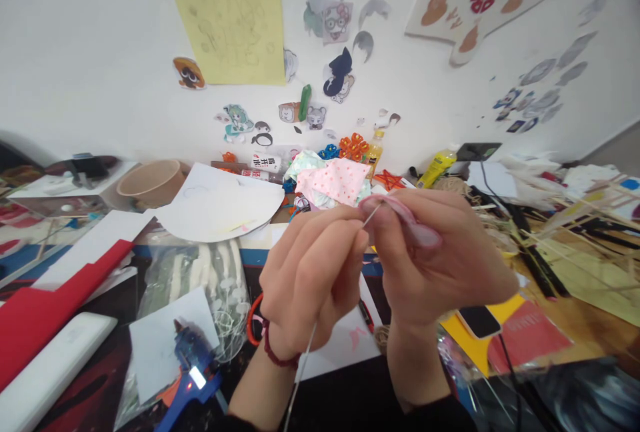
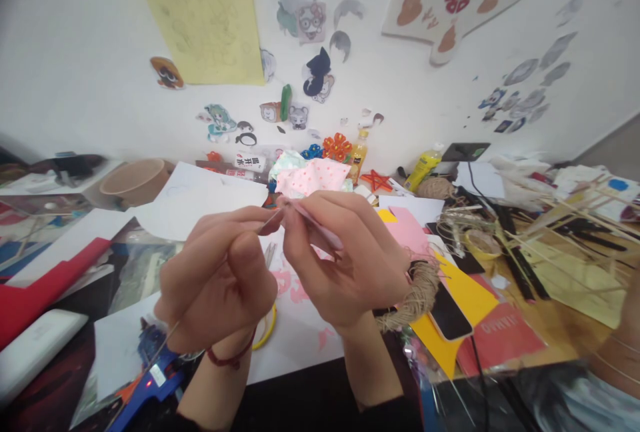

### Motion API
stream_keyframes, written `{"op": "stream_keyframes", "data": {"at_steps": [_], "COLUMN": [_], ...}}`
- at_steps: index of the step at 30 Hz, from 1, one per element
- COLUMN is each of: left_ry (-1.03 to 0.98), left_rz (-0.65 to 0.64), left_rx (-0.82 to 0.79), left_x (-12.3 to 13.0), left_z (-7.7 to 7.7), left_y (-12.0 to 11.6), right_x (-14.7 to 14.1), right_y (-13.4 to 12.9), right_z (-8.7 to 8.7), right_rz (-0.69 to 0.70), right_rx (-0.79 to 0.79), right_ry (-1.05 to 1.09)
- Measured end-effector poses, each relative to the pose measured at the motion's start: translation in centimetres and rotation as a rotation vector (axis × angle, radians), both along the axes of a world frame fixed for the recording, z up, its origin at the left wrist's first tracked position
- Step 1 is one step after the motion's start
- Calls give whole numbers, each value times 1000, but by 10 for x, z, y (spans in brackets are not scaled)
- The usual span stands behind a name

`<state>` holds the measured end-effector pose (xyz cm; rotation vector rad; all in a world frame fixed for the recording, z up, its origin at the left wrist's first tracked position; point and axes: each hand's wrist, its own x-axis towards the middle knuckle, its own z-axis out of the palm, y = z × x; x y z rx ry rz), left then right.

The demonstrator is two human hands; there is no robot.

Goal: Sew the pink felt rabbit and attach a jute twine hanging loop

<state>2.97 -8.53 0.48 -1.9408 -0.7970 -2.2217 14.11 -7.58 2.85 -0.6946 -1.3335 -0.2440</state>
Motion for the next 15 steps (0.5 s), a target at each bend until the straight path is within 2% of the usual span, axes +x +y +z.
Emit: {"op": "stream_keyframes", "data": {"at_steps": [4, 9, 15], "left_ry": [89, 96, 145], "left_rz": [151, 139, 231], "left_rx": [214, 258, 323], "left_x": [4, 6, 5], "left_z": [4, 9, 22], "left_y": [5, 9, 7], "right_x": [1, 1, 3], "right_y": [2, 4, 5], "right_z": [0, -1, -1], "right_rz": [19, 35, 36], "right_rx": [15, 52, 73], "right_ry": [4, 9, 6]}}
